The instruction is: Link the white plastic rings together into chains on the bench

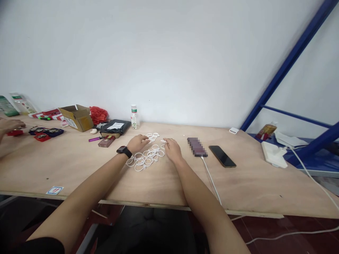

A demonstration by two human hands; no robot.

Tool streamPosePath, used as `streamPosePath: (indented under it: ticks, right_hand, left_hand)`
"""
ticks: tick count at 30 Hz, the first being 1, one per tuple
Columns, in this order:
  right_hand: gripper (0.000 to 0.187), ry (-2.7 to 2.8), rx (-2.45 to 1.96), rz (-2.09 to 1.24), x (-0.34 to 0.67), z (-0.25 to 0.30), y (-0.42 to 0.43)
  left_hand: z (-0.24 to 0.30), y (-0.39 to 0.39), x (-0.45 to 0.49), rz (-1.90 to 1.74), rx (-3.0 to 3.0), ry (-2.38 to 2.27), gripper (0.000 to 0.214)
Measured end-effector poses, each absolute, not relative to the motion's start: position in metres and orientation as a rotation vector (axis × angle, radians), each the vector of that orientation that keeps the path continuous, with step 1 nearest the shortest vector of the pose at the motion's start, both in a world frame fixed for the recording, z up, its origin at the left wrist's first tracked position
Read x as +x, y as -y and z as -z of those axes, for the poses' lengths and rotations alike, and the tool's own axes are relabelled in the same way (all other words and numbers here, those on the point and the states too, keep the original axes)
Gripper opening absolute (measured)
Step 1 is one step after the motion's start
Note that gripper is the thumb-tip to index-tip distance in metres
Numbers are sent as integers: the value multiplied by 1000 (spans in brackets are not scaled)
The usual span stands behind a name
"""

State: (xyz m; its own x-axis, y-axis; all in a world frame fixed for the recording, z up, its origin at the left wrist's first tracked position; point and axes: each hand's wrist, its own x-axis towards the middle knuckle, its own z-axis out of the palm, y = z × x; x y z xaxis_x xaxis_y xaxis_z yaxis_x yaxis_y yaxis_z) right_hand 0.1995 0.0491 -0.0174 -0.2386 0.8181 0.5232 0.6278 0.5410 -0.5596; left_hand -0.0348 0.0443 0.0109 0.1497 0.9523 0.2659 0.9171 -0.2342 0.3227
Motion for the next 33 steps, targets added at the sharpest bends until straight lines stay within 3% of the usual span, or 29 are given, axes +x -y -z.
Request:
streamPosePath:
  ticks: [8, 12, 17, 22, 33]
  right_hand:
    - [24, 2228, -1100, -304, 195, 28, -52]
    - [23, 2168, -1118, -329, 195, 26, -50]
    - [27, 2037, -1106, -431, 193, 22, -46]
    - [37, 1885, -1024, -539, 185, 14, -36]
    - [23, 1953, -891, -663, 179, 7, -25]
  left_hand:
    - [-1, -85, -28, -277, 2013, -2143, 40]
    - [-1, -87, -30, -318, 1996, -2168, 27]
    - [-14, -72, -24, -450, 2026, -2239, 26]
    - [-26, -24, 0, -645, 2473, -2073, 21]
    - [-9, 11, 8, -819, 2694, -1787, 30]
